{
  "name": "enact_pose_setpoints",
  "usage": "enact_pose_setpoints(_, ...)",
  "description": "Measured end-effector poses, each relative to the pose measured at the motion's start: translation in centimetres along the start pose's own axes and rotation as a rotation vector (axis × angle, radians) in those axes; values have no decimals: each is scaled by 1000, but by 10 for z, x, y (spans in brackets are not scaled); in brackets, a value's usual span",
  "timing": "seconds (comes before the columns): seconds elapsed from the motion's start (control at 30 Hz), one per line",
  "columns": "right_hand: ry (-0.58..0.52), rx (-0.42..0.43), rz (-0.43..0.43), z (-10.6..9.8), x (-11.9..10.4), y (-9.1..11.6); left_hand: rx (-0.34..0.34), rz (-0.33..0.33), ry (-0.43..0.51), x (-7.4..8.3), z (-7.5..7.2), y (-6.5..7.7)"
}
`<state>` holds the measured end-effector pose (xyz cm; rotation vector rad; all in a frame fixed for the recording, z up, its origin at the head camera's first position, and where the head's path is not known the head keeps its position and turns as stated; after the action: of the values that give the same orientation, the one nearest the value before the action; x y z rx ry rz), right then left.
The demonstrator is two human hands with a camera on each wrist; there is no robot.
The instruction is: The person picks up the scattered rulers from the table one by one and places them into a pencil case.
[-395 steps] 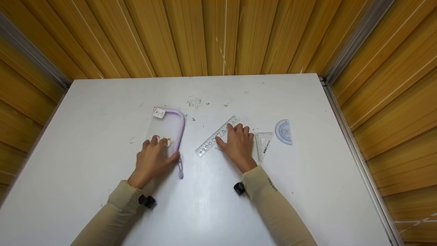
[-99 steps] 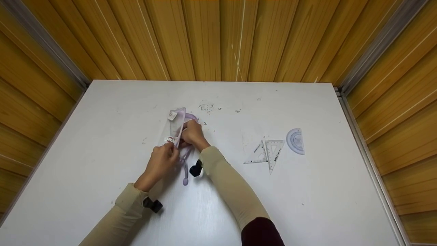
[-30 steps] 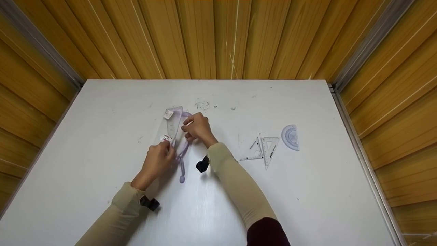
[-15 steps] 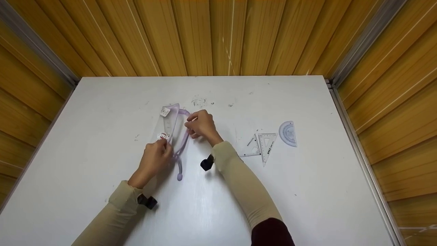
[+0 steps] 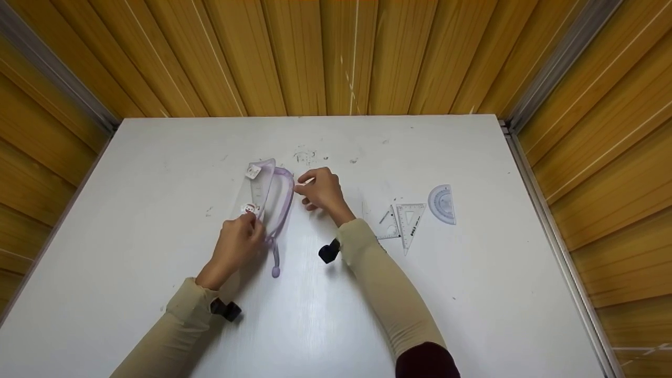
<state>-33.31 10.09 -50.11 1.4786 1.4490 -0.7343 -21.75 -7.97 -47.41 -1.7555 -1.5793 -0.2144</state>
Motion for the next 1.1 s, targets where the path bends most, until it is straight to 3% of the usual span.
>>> enact_pose_setpoints(0.67, 59, 62, 4, -57, 19, 20, -30, -25, 4, 1, 7, 1)
enact_pose_setpoints(0.93, 58, 96, 7, -82, 27, 32, 18, 23, 0, 4, 3, 1)
enact_pose_setpoints(1.1, 65, 118, 3, -99, 34, 38, 9, 4, -12, 0, 4, 0)
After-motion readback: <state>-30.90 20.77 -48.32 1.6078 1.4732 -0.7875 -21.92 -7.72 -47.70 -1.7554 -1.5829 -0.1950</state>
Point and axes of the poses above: each hand's wrist, its own y-axis away from the middle knuckle, its own z-axis out of the palm, x = y × z, the point moved 10 cm from there along -y, towards the middle knuckle, and after that the axes turned 6 degrees about x, right-handed, at the moved point
